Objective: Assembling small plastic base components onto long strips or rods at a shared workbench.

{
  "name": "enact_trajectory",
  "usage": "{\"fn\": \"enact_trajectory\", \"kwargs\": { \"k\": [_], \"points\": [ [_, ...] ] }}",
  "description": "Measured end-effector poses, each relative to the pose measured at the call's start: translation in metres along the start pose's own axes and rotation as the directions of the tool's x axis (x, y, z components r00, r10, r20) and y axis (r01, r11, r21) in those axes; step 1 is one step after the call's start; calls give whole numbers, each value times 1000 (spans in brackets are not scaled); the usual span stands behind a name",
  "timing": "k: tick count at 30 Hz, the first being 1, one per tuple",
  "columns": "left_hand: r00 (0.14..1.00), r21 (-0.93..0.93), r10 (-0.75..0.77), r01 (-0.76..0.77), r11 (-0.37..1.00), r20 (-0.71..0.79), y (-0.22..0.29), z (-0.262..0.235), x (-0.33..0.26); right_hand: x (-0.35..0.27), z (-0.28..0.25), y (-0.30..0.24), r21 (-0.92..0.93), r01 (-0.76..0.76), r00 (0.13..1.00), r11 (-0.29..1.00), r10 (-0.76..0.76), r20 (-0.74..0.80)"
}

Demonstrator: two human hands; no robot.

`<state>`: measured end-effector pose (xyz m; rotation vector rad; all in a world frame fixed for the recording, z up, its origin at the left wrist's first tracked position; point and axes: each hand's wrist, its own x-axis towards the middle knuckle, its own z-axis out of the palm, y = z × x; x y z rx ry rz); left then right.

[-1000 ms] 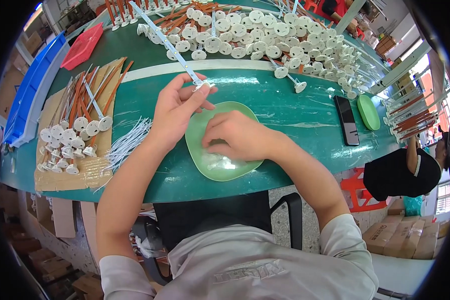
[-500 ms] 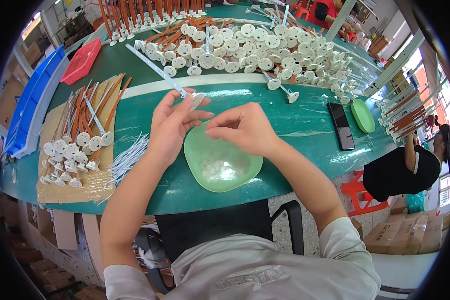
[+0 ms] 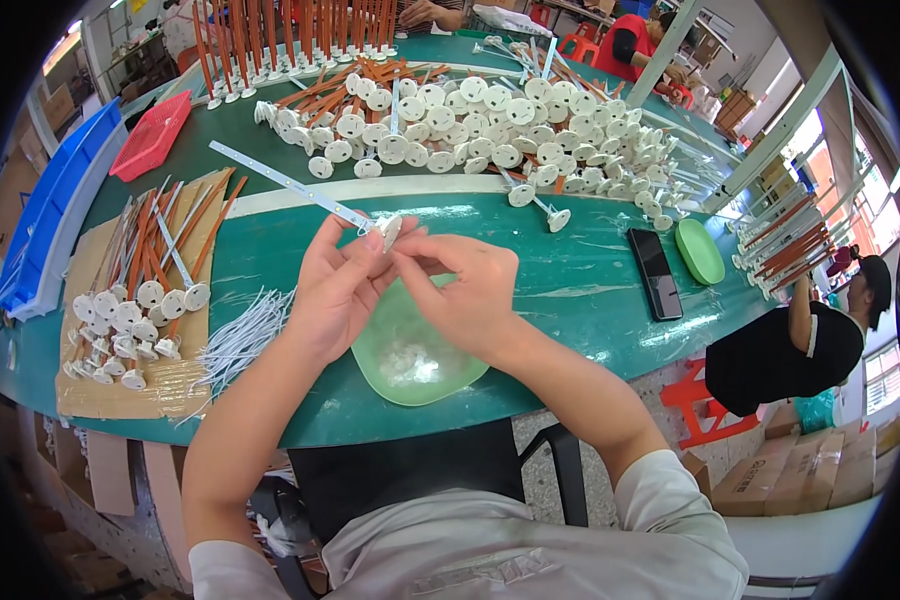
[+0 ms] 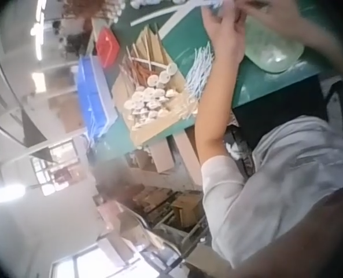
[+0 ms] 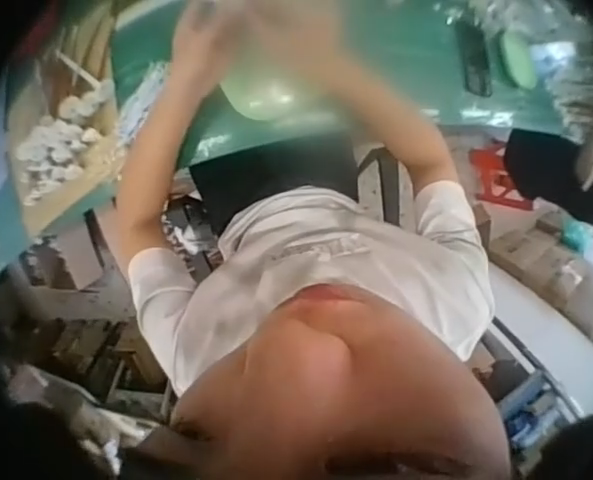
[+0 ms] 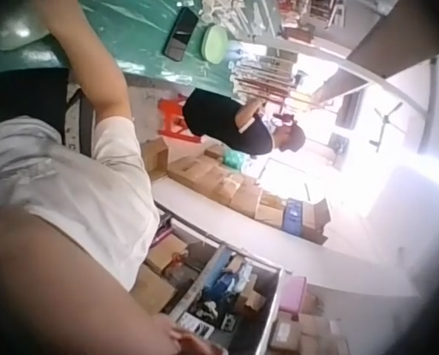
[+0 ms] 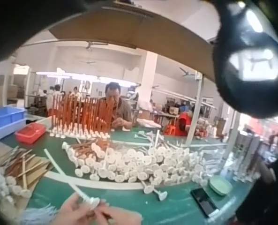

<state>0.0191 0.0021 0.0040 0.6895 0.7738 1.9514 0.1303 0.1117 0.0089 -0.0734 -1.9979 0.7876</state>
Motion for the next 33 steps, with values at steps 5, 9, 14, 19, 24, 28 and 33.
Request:
{"fn": "enact_trajectory", "kwargs": {
  "k": [5,9,14,19,24,28,33],
  "points": [
    [1000,72,29,-29,997,-11,-7,3,0,-2,2,4,-80,5,999,997,-2,35],
    [998,139,41,-34,990,-48,-7,-2,-1,-1,4,6,-140,78,994,987,-68,81],
    [999,53,-44,44,998,-5,0,-6,0,3,-3,12,-97,323,944,941,-313,107],
    [987,0,-64,64,998,144,2,-10,-3,6,-7,10,-73,349,936,934,-344,73],
    [990,-79,-30,41,996,141,-4,-5,-4,6,-2,7,-109,375,925,921,-379,-24],
    [992,-61,-27,35,998,124,-8,2,-5,5,1,4,-153,403,907,902,-416,-64],
    [997,-57,-20,25,998,78,-10,6,-6,6,4,5,-173,434,886,884,-454,-95]
  ]
}}
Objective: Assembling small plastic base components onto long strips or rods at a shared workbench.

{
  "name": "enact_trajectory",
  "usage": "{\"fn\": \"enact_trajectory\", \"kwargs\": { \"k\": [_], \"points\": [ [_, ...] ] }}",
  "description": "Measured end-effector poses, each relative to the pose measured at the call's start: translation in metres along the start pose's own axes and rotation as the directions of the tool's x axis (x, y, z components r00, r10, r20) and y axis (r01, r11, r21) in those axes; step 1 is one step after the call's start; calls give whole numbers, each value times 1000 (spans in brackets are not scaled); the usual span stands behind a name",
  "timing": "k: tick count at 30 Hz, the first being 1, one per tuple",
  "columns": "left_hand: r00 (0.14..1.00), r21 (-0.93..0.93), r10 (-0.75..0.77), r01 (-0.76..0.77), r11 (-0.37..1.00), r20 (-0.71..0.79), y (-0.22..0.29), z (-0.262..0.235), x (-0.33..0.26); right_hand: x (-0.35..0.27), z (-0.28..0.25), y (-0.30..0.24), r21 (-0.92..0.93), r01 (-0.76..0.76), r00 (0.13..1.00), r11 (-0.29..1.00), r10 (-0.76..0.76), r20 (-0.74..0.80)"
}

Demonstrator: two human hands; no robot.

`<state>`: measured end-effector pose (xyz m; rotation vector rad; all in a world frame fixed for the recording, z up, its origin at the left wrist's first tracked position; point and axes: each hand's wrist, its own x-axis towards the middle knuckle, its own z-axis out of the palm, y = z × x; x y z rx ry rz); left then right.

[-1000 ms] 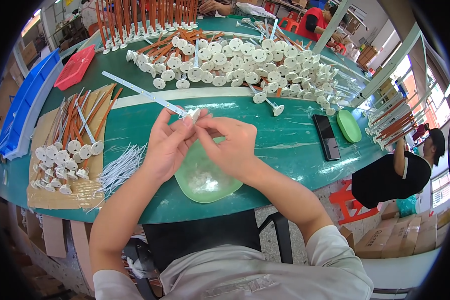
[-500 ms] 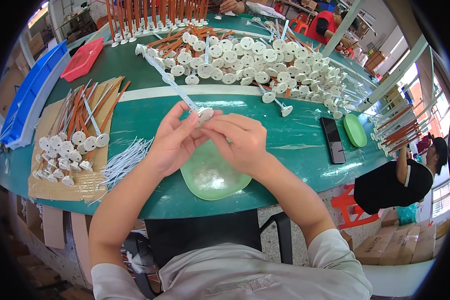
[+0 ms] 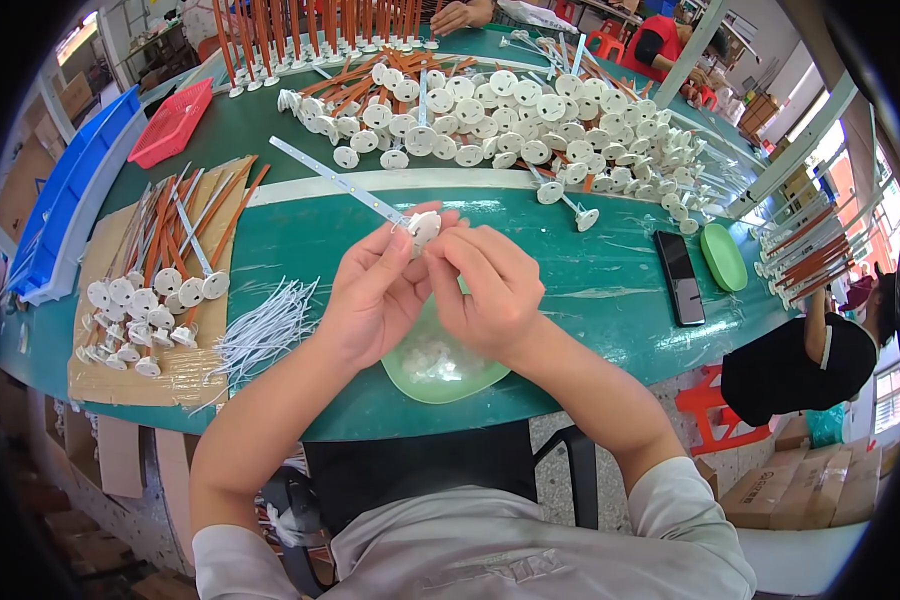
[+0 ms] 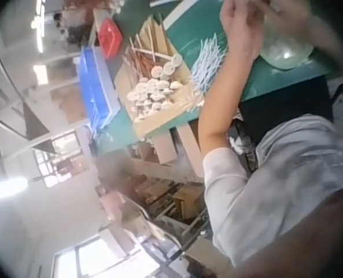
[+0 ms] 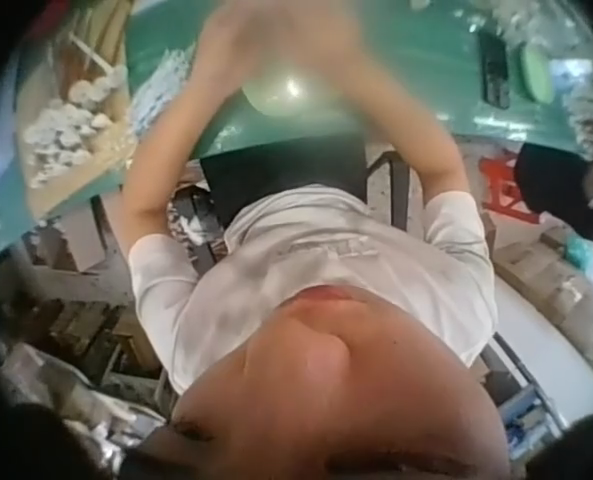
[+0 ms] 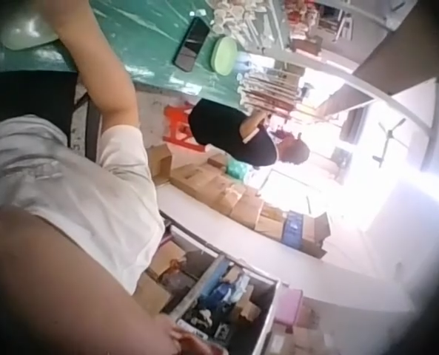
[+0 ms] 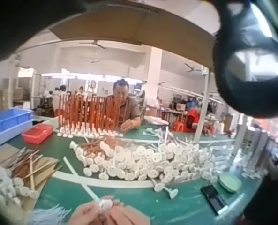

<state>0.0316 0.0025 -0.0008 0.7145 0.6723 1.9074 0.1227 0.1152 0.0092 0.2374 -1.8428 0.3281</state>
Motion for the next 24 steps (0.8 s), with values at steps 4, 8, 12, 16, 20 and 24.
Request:
{"fn": "enact_trajectory", "kwargs": {
  "k": [4,8,12,16,20,24],
  "points": [
    [1000,-25,6,-5,1000,14,-2,1,1,2,1,-2,-47,5,1000,999,-6,-10],
    [999,-43,16,-17,999,-28,-6,3,4,-1,6,-2,-156,31,999,987,-28,22],
    [998,-87,29,-33,996,-48,-2,0,5,-1,11,3,-108,8,1000,994,-10,-22],
    [996,225,64,-49,973,-62,20,-11,8,-4,7,6,122,-259,966,958,255,51],
    [956,951,238,95,295,-169,100,-22,9,-5,-13,14,93,-229,973,969,227,36],
    [912,667,409,330,-668,-41,205,-66,-39,-10,-7,10,94,-189,979,978,180,99]
  ]
}}
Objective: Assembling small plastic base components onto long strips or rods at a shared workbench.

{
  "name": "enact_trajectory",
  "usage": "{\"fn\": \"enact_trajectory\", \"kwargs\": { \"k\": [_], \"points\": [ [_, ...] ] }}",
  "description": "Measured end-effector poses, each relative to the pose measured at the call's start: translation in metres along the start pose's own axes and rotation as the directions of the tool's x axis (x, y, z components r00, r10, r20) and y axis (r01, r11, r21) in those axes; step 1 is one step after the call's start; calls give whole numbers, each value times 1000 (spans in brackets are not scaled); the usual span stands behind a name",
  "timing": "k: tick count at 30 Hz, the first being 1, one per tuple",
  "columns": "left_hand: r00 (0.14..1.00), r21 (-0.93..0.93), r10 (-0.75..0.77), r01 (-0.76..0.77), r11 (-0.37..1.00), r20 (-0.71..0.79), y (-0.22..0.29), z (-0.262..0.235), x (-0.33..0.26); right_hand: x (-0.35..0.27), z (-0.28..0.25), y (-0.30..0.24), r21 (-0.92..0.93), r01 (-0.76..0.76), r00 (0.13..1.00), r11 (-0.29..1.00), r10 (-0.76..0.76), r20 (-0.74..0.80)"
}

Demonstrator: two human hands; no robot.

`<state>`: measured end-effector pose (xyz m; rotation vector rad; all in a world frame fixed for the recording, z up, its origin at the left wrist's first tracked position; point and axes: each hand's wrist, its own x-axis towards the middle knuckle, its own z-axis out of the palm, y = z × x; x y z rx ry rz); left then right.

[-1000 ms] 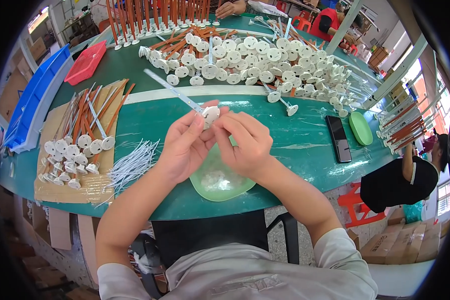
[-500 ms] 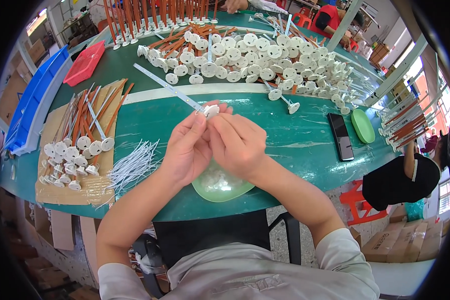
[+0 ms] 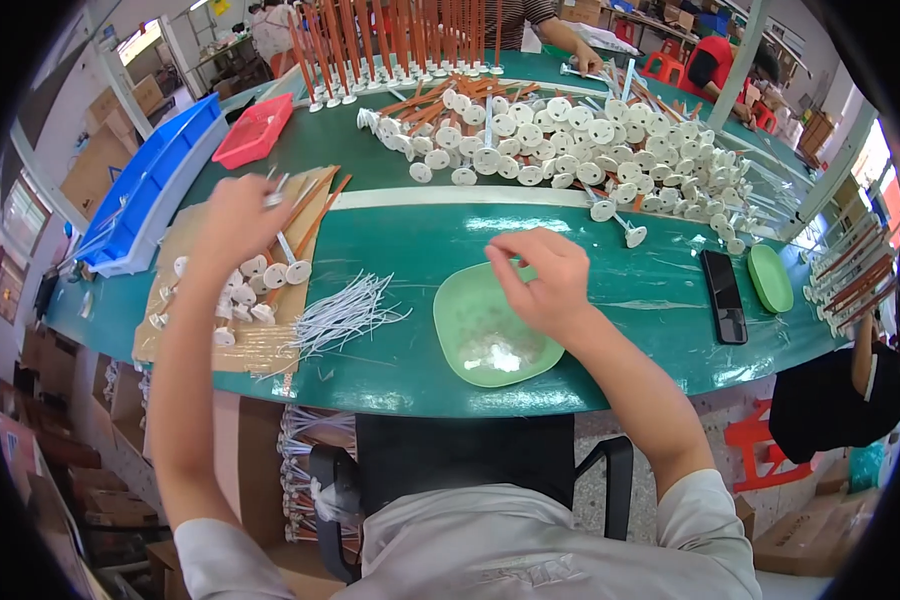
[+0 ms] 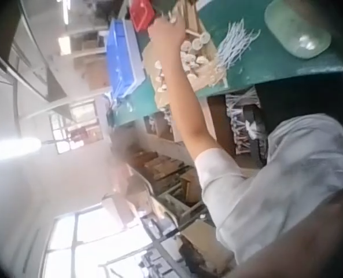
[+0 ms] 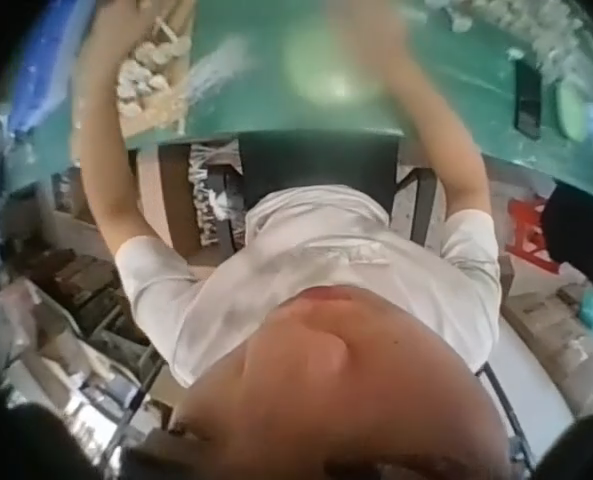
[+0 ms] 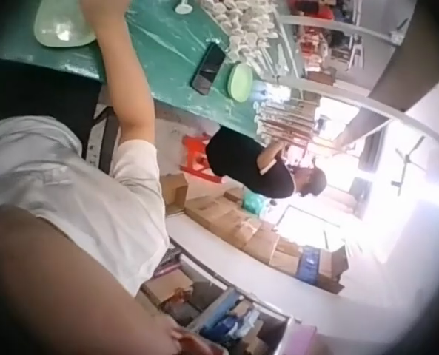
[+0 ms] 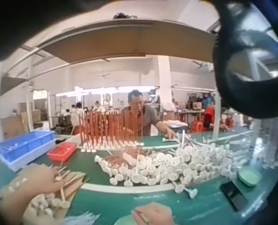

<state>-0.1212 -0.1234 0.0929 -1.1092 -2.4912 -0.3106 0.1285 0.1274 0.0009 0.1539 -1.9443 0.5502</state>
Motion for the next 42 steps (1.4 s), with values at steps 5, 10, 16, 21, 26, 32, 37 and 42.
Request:
{"fn": "enact_trajectory", "kwargs": {
  "k": [5,10,16,21,26,32,37,42],
  "points": [
    [967,527,-122,-15,850,224,-44,-39,-17,1,1,-5,10,65,996,998,-65,58],
    [912,493,-217,19,870,348,-9,-41,12,3,-3,-7,1,45,988,999,-44,148],
    [968,251,46,-110,962,247,39,47,96,1,-1,-4,49,70,968,996,-80,236],
    [982,-4,184,-184,983,-40,47,127,166,1,0,-4,51,49,967,997,-60,248],
    [951,76,9,-35,997,310,77,144,198,-2,-3,-1,64,31,948,997,-50,314],
    [960,220,86,-148,964,265,75,107,185,-1,-1,-1,71,50,941,996,-71,332],
    [959,414,121,-222,883,256,63,59,162,-1,-3,-2,57,71,946,996,-85,314],
    [989,587,92,-145,797,119,44,-27,109,-4,-3,-6,62,105,953,992,-119,279]
  ]
}}
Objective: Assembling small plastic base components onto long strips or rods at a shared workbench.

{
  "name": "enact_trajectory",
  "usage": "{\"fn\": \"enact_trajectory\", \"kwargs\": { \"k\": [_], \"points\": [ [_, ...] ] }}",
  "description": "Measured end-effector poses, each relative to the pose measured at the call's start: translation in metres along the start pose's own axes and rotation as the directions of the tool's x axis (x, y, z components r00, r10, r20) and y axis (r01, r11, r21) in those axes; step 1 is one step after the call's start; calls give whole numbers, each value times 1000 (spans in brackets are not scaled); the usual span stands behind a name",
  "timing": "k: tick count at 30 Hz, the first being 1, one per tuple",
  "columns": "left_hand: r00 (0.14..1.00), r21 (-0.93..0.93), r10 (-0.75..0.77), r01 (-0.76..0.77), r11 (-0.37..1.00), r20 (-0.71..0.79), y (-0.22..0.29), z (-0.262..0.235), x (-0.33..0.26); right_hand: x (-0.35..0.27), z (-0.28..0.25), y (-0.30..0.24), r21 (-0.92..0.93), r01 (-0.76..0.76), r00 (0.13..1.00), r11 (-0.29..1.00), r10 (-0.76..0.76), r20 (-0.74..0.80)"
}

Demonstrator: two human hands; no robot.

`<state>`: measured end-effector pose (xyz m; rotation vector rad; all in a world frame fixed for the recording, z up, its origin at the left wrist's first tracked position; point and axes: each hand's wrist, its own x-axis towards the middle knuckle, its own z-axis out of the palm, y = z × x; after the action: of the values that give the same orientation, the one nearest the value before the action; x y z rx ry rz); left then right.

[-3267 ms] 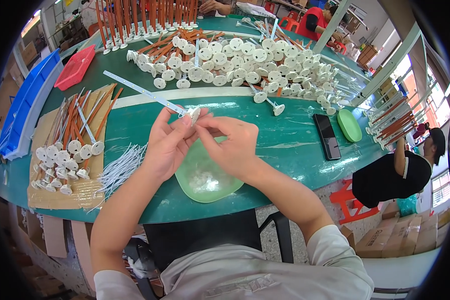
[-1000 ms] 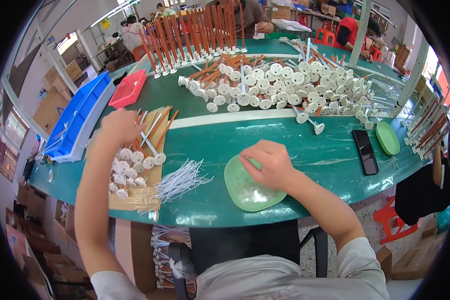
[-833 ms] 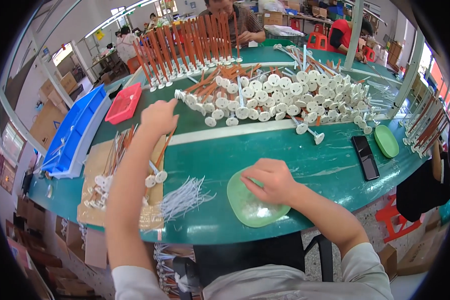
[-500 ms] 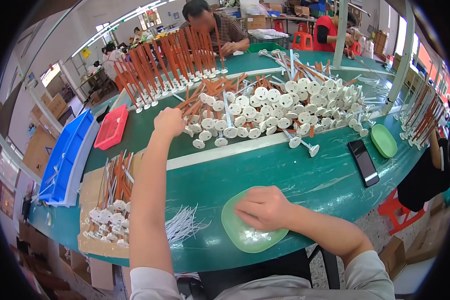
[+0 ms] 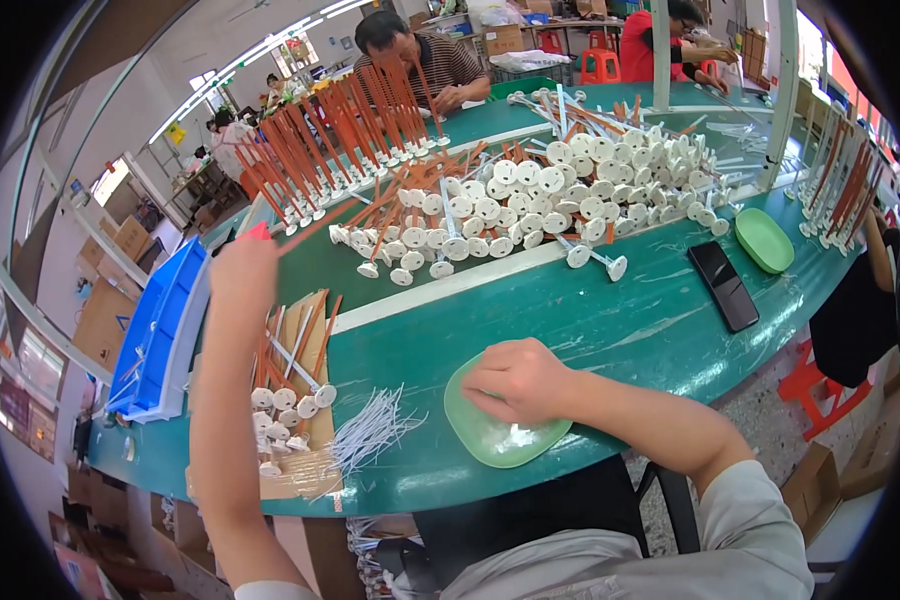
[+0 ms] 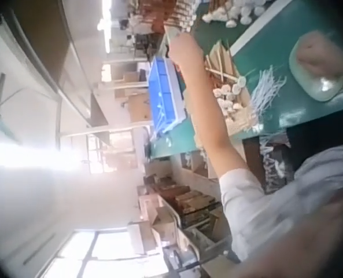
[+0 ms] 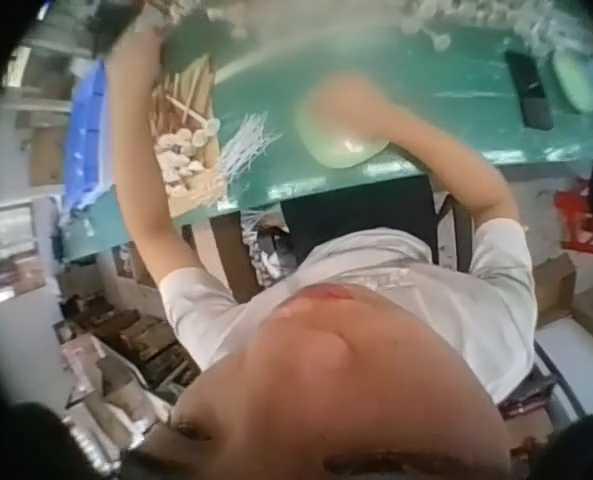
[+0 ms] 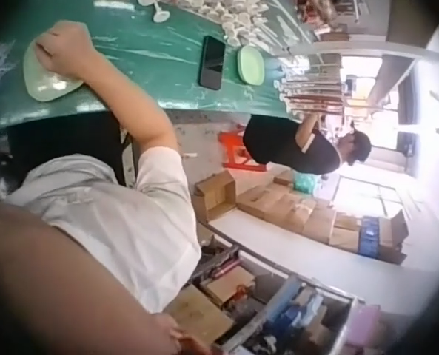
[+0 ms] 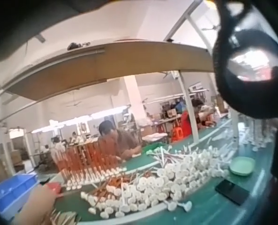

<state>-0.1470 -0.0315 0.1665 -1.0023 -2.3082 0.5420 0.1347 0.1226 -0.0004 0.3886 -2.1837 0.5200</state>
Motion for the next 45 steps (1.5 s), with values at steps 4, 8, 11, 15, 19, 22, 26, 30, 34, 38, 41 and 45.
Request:
{"fn": "enact_trajectory", "kwargs": {
  "k": [4,8,11,15,19,22,26,30,34,38,41,45],
  "points": [
    [972,-59,-108,98,993,-206,-18,-67,-49,1,-1,-6,-29,41,997,999,-43,-61],
    [963,-980,-220,-180,-85,-158,45,-52,-70,2,-6,-2,-93,23,959,995,-48,-280],
    [993,-613,94,34,-789,-66,124,-18,-88,6,-16,0,-94,-3,913,996,-35,-406],
    [955,-392,255,180,-902,-151,183,-3,-102,17,-25,2,-143,-7,850,990,-70,-522],
    [922,-319,329,256,-913,-202,199,17,-110,8,-22,12,-213,98,899,972,-178,-399],
    [897,-276,377,311,-910,-230,195,28,-113,9,-18,14,-239,150,908,959,-229,-349],
    [905,-354,342,242,-903,-254,195,29,-116,10,-19,6,-234,168,918,958,-238,-316],
    [920,-296,331,263,-918,-210,195,26,-119,11,-10,7,-209,133,922,969,-199,-333],
    [907,-191,376,341,-920,-191,196,32,-114,10,-11,16,-86,103,952,991,-123,-282],
    [908,-188,366,331,-925,-205,198,31,-116,11,-11,14,-72,75,950,995,-94,-298],
    [907,-177,368,335,-926,-208,200,31,-118,10,-11,13,-56,71,948,996,-85,-307],
    [895,-197,377,335,-921,-239,195,31,-114,9,-10,12,-64,68,949,996,-85,-304]
  ]
}}
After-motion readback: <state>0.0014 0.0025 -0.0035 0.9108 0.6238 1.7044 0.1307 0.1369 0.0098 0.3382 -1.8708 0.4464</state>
